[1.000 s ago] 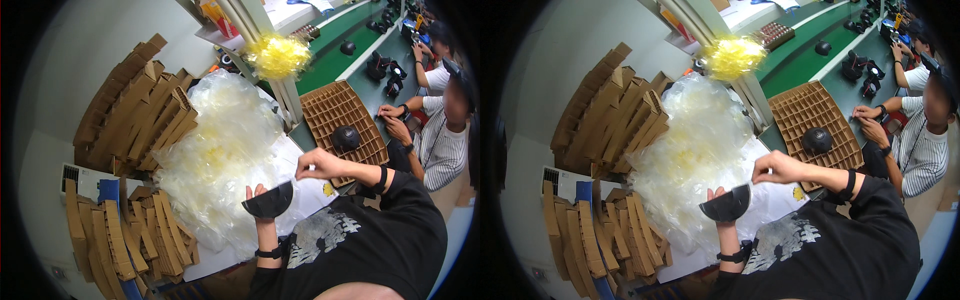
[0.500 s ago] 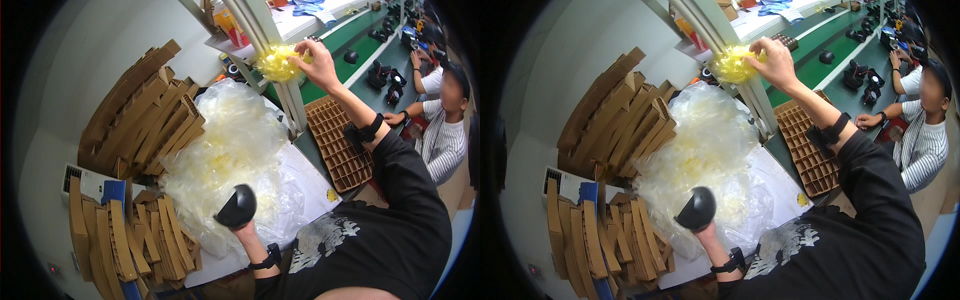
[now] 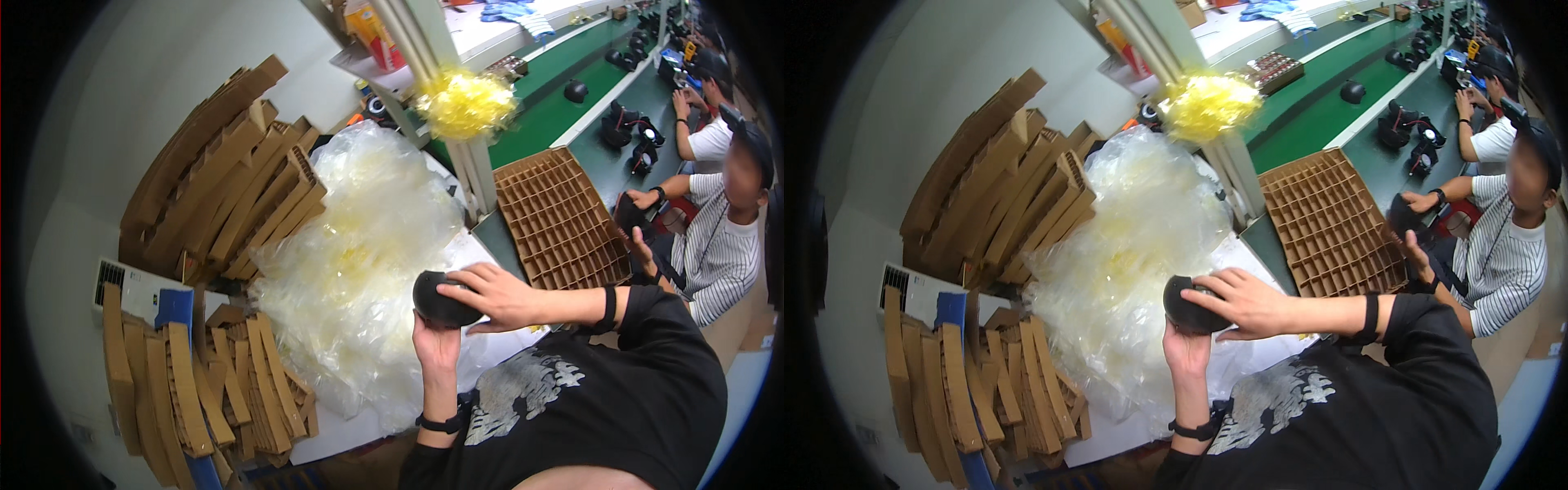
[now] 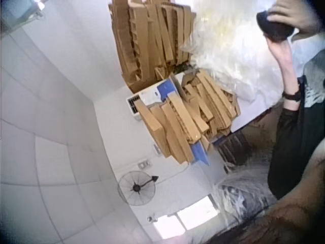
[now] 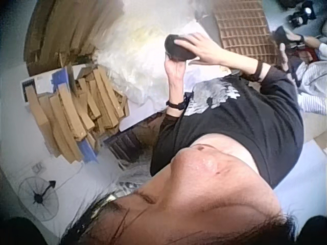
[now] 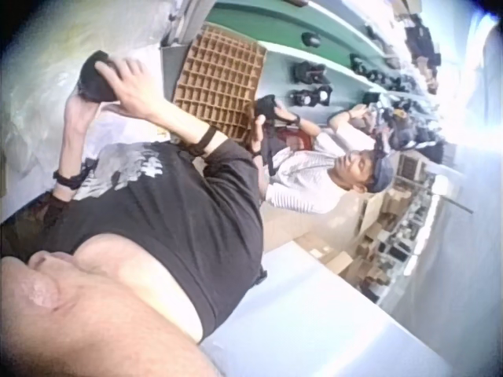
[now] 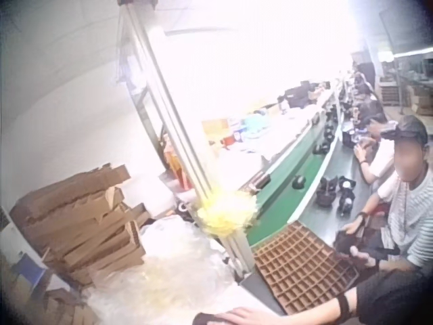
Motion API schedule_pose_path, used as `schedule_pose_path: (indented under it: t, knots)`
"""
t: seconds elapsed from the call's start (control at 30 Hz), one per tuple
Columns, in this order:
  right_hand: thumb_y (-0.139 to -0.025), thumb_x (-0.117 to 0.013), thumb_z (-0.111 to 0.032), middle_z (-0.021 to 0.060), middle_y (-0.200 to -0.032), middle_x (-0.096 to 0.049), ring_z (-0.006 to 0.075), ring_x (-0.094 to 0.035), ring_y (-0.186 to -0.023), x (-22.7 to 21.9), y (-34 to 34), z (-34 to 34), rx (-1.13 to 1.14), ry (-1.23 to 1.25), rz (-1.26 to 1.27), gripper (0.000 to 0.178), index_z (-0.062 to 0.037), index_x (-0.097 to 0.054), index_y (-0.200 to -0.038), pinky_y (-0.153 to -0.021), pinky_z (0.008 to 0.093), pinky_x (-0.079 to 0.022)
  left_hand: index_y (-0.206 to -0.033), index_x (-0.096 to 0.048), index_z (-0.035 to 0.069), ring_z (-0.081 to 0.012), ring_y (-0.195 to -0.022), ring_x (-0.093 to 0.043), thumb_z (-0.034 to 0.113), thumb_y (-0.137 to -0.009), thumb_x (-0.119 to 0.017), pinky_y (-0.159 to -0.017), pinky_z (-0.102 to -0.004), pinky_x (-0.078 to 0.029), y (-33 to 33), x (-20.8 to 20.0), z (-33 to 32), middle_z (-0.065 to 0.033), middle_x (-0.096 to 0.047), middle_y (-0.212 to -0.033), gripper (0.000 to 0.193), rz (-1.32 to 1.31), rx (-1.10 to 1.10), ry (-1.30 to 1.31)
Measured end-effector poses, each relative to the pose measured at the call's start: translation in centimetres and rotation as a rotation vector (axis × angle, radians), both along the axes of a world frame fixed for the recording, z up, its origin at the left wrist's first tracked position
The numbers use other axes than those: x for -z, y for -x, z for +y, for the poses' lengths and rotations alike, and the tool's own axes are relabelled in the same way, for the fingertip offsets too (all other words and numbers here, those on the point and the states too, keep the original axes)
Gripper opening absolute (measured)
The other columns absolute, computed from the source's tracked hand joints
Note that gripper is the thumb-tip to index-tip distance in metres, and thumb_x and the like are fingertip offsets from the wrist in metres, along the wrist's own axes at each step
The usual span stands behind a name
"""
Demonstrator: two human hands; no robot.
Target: The recorder is assembling small black plastic components by snapping pieces together and checking the fit.
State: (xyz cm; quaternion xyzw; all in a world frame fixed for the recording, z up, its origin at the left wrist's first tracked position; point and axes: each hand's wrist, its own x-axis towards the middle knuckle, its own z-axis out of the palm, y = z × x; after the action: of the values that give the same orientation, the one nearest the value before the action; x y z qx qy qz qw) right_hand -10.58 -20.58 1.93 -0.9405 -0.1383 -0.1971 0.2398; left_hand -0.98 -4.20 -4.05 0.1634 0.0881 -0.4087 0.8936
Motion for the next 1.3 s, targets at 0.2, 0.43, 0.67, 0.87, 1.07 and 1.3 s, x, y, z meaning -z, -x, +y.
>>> schedule_pose_path:
  t: [0.2,0.43,0.67,0.87,1.07,1.3]
  knots:
    - [-0.061,-0.074,-0.029,0.0194,-0.117,-0.053,0.0348,-0.053,-0.108,6.5,-0.3,-7.6,0.246,-0.366,0.117,0.079,-0.0061,-0.042,-0.129,-0.093,0.0405,-0.043,-0.117,-0.047,0.005,-0.0251,-0.102,-0.049,0.029,-0.095,-0.045,-0.101,-0.0422,-0.034,1.0,4.8,2.3,-0.0083,-0.052,-0.112,0.033,-0.091,-0.055,-0.473]
    - [-0.07,-0.077,-0.035,0.0177,-0.112,-0.052,0.0229,-0.059,-0.093,12.7,-4.4,-24.1,0.923,-1.709,0.183,0.083,0.0014,-0.033,-0.131,-0.075,0.0344,-0.053,-0.107,-0.053,0.008,-0.0208,-0.092,-0.051,0.023,-0.091,-0.05,-0.087,-0.0365,-0.042,2.9,8.0,7.8,-0.0043,-0.055,-0.101,0.022,0.082,-0.079,-0.495]
    - [-0.061,-0.08,-0.045,0.0242,-0.132,-0.04,0.0372,-0.04,-0.123,19.9,-11.0,-38.5,1.495,-1.193,-0.109,0.103,-0.0024,-0.026,-0.138,-0.101,0.042,-0.036,-0.114,-0.049,0.008,-0.019,-0.094,-0.048,0.026,-0.089,-0.053,-0.087,-0.0334,-0.039,6.6,10.0,11.5,-0.0037,-0.051,-0.108,0.031,0.158,-0.254,-0.755]
    - [-0.067,-0.073,-0.051,0.0295,-0.136,-0.033,0.0397,-0.034,-0.127,22.7,-15.4,-41.8,1.582,-1.06,-0.143,0.105,0.0029,-0.02,-0.139,-0.106,0.0422,-0.03,-0.128,-0.038,0.001,-0.0274,-0.114,-0.041,0.03,-0.086,-0.058,-0.101,-0.0396,-0.03,12.8,15.5,17.8,-0.0136,-0.041,-0.127,0.055,0.055,-0.329,-1.213]
    - [-0.074,-0.07,-0.042,0.027,-0.124,-0.044,0.0382,-0.042,-0.115,31.3,-13.2,-47.6,1.492,-0.926,-0.178,0.084,0.0031,-0.032,-0.134,-0.096,0.0427,-0.037,-0.14,-0.008,-0.008,-0.0475,-0.134,-0.008,0.062,-0.063,-0.072,-0.107,-0.0572,-0.01,12.8,21.2,17.5,-0.0347,-0.011,-0.142,0.122,-1.003,0.309,-2.269]
    - [-0.086,-0.062,-0.023,0.0088,-0.112,-0.056,0.014,-0.055,-0.095,22.0,-10.4,-33.3,0.927,-1.547,-0.089,0.06,-0.0002,-0.036,-0.134,-0.074,0.0264,-0.044,-0.143,-0.002,-0.002,-0.0498,-0.135,0.004,0.064,-0.059,-0.072,-0.107,-0.0608,-0.005,6.2,24.5,19.0,-0.0299,0.003,-0.147,0.128,-0.859,0.29,-2.307]
